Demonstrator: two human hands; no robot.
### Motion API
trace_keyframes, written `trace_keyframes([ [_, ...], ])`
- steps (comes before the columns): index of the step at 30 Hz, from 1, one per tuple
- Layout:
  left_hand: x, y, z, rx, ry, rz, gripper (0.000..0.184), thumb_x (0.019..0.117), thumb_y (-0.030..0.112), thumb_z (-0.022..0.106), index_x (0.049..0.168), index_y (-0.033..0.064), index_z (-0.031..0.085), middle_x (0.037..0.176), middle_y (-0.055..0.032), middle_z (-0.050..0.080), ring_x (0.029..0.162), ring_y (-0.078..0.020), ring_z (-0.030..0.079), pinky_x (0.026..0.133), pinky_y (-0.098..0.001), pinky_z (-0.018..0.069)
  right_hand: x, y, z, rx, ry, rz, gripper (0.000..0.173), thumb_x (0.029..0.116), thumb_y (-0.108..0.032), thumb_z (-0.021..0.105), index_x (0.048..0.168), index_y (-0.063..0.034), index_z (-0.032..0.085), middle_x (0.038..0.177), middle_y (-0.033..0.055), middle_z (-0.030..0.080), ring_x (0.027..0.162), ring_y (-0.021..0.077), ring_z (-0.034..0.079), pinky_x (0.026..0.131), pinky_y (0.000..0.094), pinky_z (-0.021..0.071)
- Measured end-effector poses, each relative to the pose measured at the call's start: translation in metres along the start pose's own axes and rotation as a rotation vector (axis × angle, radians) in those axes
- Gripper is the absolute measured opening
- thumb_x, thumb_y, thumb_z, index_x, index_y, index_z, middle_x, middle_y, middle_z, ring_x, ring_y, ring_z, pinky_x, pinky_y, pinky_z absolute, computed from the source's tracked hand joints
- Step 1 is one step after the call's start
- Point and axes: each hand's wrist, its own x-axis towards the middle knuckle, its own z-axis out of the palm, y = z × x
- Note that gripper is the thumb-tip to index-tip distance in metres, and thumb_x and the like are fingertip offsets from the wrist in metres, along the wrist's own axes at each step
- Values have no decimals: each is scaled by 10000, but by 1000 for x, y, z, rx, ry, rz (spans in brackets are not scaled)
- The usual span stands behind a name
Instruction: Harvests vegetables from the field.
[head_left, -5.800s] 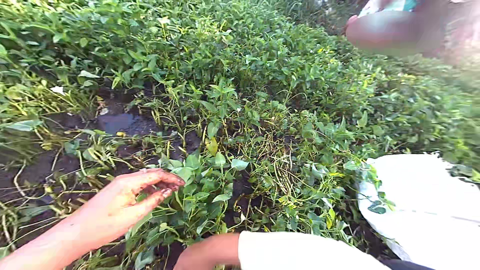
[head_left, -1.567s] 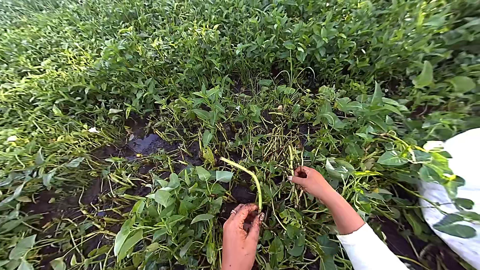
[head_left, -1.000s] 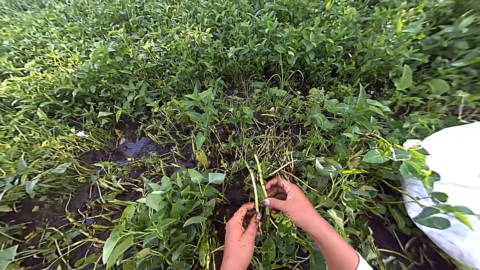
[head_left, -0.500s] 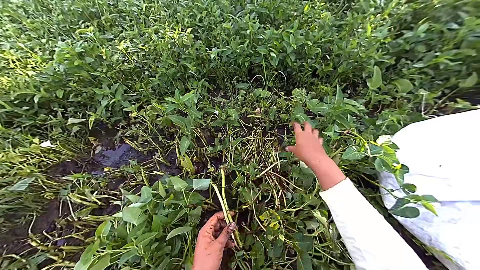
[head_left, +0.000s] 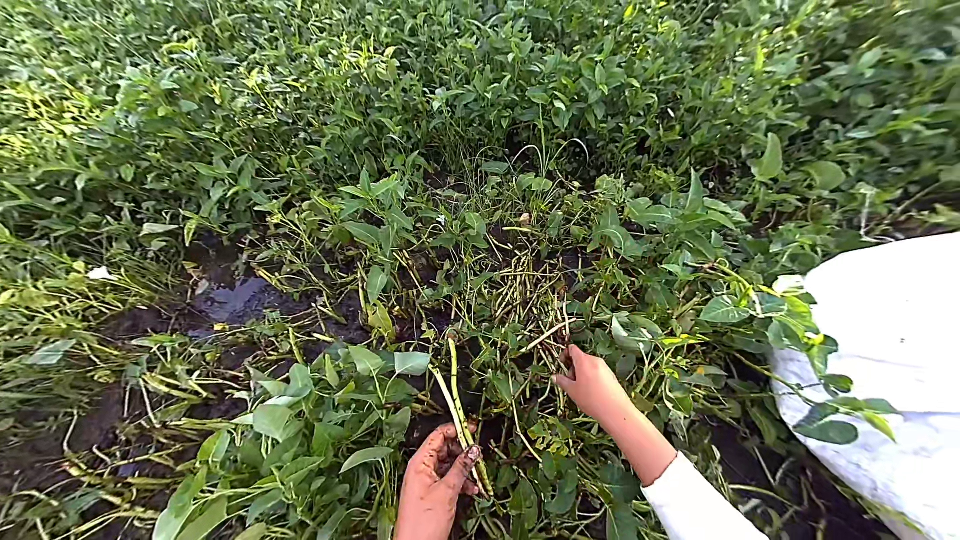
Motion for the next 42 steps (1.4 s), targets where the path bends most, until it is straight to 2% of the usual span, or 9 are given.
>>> trace_keyframes([
  [2,1,-1,1,-4,7,-3,260,941,-33,641,1200,-11,629,910,-99,697,723,-186,703,569,-298,605,1,-3,10,-65,-145,71,494,951,-179,706,1397,-74,523,1128,207,686,1048,376,686,933,569,541],
  [5,2,0,4,-3,4,5,259,941,-14,647,1198,-1,630,938,-99,699,744,-192,712,575,-307,614,-2,-2,13,-18,-138,85,527,916,-61,657,1415,-103,490,1052,169,687,991,339,689,893,527,552],
  [9,1,0,6,0,-3,12,258,936,-14,643,1193,4,629,935,-89,696,740,-177,708,575,-295,609,-5,0,-1,91,-104,34,455,963,-103,639,1400,-77,512,1048,148,681,960,299,684,888,489,553],
  [14,3,-7,9,2,-23,-10,252,938,-19,645,1189,6,632,928,-93,690,734,-182,700,576,-300,605,43,-18,9,-226,-21,-124,482,1039,-119,536,1516,-192,514,1440,231,518,1266,410,584,1031,558,515],
  [19,0,1,10,6,-24,1,259,936,-25,650,1193,-1,635,914,-83,693,720,-176,698,574,-305,607,67,-24,12,-345,-54,-21,455,981,-17,548,1425,-105,592,1457,221,525,1321,418,546,1014,569,525],
  [25,2,-9,1,-3,11,-15,266,950,-45,623,1214,-18,614,925,-91,692,746,-182,707,592,-311,615,31,2,-8,209,194,-212,309,994,-19,549,1251,-87,706,1232,124,697,1127,265,677,1008,468,538],
  [27,2,-11,4,-27,14,-28,262,954,-41,622,1215,-18,614,925,-97,689,751,-189,707,597,-319,618,11,13,-15,532,183,-354,258,984,10,581,1175,-89,723,1137,49,742,1023,152,711,923,353,584],
  [30,1,-7,13,-26,-7,-17,255,946,-24,635,1201,-8,623,919,-88,687,743,-182,702,592,-311,613,-14,15,-26,899,56,-527,206,962,40,610,1128,-30,710,1080,86,756,986,177,723,881,317,600],
  [42,0,7,23,-37,-63,59,264,946,-16,638,1209,-13,622,945,-98,700,740,-185,710,595,-304,620,-39,-3,-27,1037,-40,-714,221,962,61,577,1120,-18,709,1112,121,743,999,192,721,897,318,601],
])
